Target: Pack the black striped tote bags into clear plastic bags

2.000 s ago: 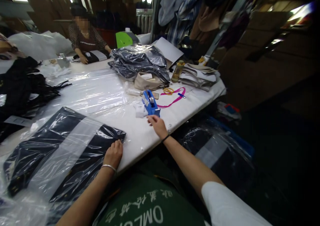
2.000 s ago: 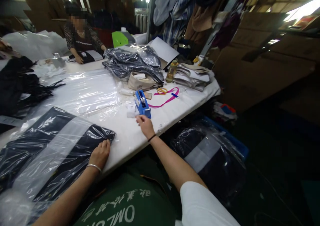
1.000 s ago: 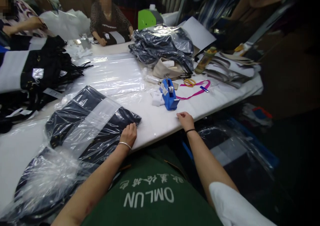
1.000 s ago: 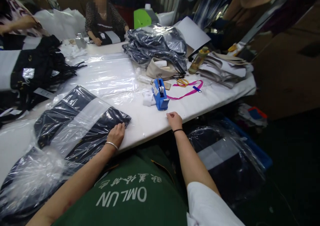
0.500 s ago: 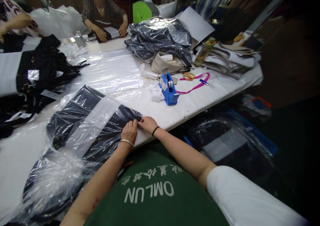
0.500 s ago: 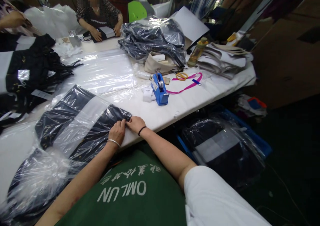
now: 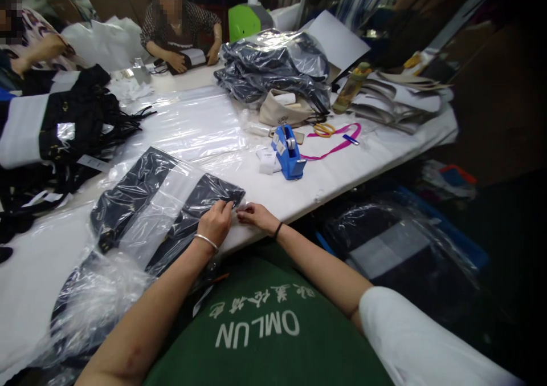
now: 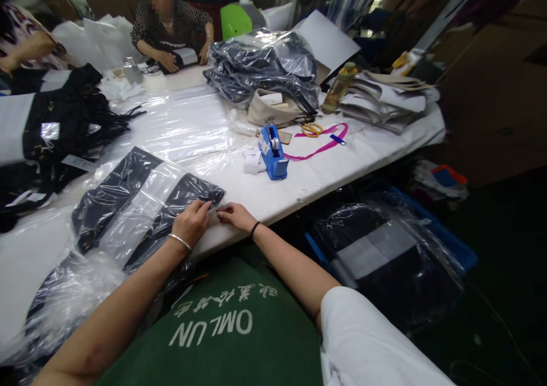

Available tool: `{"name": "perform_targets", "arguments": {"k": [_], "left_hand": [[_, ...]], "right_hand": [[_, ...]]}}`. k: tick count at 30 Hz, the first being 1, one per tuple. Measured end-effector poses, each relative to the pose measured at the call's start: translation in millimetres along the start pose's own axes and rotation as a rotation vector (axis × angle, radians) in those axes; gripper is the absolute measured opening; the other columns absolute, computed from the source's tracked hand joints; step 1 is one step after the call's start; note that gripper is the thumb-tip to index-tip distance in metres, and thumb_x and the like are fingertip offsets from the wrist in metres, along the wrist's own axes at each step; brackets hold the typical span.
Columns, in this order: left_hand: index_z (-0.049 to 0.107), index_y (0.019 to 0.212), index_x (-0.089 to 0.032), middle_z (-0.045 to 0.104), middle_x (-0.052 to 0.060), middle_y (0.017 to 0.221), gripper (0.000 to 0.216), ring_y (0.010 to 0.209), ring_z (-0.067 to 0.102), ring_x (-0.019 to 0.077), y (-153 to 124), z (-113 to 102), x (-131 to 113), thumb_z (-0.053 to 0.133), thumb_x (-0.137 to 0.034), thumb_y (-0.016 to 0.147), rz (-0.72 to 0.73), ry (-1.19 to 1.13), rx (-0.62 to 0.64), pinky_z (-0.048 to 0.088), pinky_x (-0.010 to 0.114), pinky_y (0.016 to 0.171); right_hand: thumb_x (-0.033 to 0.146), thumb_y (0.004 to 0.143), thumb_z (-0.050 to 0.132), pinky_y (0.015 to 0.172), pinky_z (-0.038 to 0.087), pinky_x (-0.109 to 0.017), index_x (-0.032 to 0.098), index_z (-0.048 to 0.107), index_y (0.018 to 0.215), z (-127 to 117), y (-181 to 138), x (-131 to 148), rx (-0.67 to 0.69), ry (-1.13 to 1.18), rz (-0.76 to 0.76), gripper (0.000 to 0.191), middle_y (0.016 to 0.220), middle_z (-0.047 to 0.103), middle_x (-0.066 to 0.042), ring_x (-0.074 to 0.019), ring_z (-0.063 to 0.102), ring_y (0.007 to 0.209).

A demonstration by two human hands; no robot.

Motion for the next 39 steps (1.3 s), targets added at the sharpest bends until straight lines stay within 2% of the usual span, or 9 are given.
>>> {"name": "perform_targets", "arguments": {"k": [6,14,20,22,25,28,31,35,39], "left_hand": [[0.062,0.124,-0.015,0.069,0.009,0.102,0.033,0.088,0.068,0.0173,-12,-48,-6,0.051,-0.016,0.092,0.012,-0.107,-0.205,0.053,0.025,0.079],[0.057,0.132,-0.022,0.070,0.005,0.104,0.046,0.087,0.069,0.0177,-35,-76,-3,0.062,-0.015,0.088,-0.041,-0.117,-0.312,0.053,0.028,0.080],[0.060,0.124,-0.016,0.070,0.010,0.099,0.032,0.084,0.068,0.0161,-67,-45,-39,0.051,-0.012,0.093,0.164,-0.225,-0.205,0.055,0.024,0.072],[0.062,0.115,-0.015,0.069,0.009,0.089,0.027,0.074,0.066,0.0144,-77,-23,-54,0.044,-0.013,0.096,0.236,-0.222,-0.146,0.054,0.022,0.063],[0.063,0.105,-0.014,0.065,0.007,0.078,0.024,0.061,0.061,0.0139,-85,8,-61,0.040,-0.014,0.097,0.287,-0.126,-0.071,0.049,0.023,0.050],[0.061,0.104,-0.014,0.062,0.008,0.079,0.023,0.061,0.060,0.0153,-88,23,-53,0.040,-0.014,0.097,0.267,-0.046,0.007,0.048,0.025,0.049],[0.058,0.108,-0.014,0.060,0.008,0.083,0.023,0.066,0.060,0.0159,-91,16,-38,0.037,-0.014,0.098,0.286,-0.046,0.111,0.050,0.025,0.053],[0.057,0.113,-0.015,0.060,0.007,0.086,0.023,0.071,0.059,0.0162,-112,-11,-10,0.040,-0.016,0.098,0.437,-0.088,0.245,0.051,0.026,0.060],[0.061,0.111,-0.020,0.065,0.007,0.094,0.025,0.079,0.061,0.0158,-171,-46,44,0.046,-0.012,0.093,0.475,-0.115,0.291,0.053,0.027,0.072]], "right_hand": [[0.042,0.059,0.084,0.090,0.050,-0.035,0.014,0.072,0.088,25,11,38,-0.017,-0.245,-0.304,0.042,0.092,0.073,-0.003,-0.0191,0.064,0.086],[0.029,0.079,0.071,0.085,0.048,-0.028,0.017,0.071,0.081,41,10,65,0.050,-0.786,-0.475,0.012,0.096,0.075,-0.004,-0.0216,0.065,0.093],[0.045,0.087,0.063,0.071,0.051,-0.026,0.016,0.067,0.078,19,52,52,0.076,-0.572,-0.090,0.031,0.070,0.068,0.000,-0.0152,0.062,0.070],[0.060,0.090,0.054,0.063,0.052,-0.027,0.013,0.067,0.082,31,76,49,0.112,-0.474,0.017,0.049,0.067,0.066,-0.003,-0.0147,0.060,0.060],[0.055,0.073,0.076,0.063,0.053,-0.028,0.012,0.067,0.082,69,111,48,0.169,-0.462,0.070,0.045,0.071,0.068,-0.005,-0.0153,0.062,0.060],[0.032,0.061,0.086,0.065,0.052,-0.026,0.013,0.066,0.082,107,125,60,0.131,-0.506,-0.006,0.035,0.076,0.069,-0.003,-0.0149,0.063,0.066],[0.033,0.065,0.082,0.067,0.050,-0.024,0.015,0.066,0.088,123,113,83,0.103,-0.492,-0.204,0.034,0.080,0.069,-0.001,-0.0143,0.063,0.072],[0.045,0.064,0.081,0.072,0.052,-0.027,0.015,0.065,0.095,104,79,89,0.005,-0.285,-0.355,0.046,0.087,0.070,-0.002,-0.0161,0.064,0.078],[0.048,0.064,0.080,0.085,0.054,-0.034,0.014,0.064,0.102,83,45,38,-0.151,-0.002,-0.250,0.053,0.099,0.072,-0.007,-0.0200,0.066,0.089]]}}
Point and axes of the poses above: each hand's wrist, its own y-axis towards the middle knuckle, its own z-axis out of the palm, x = y × z, the point moved 5 cm from there along y, towards the middle knuckle
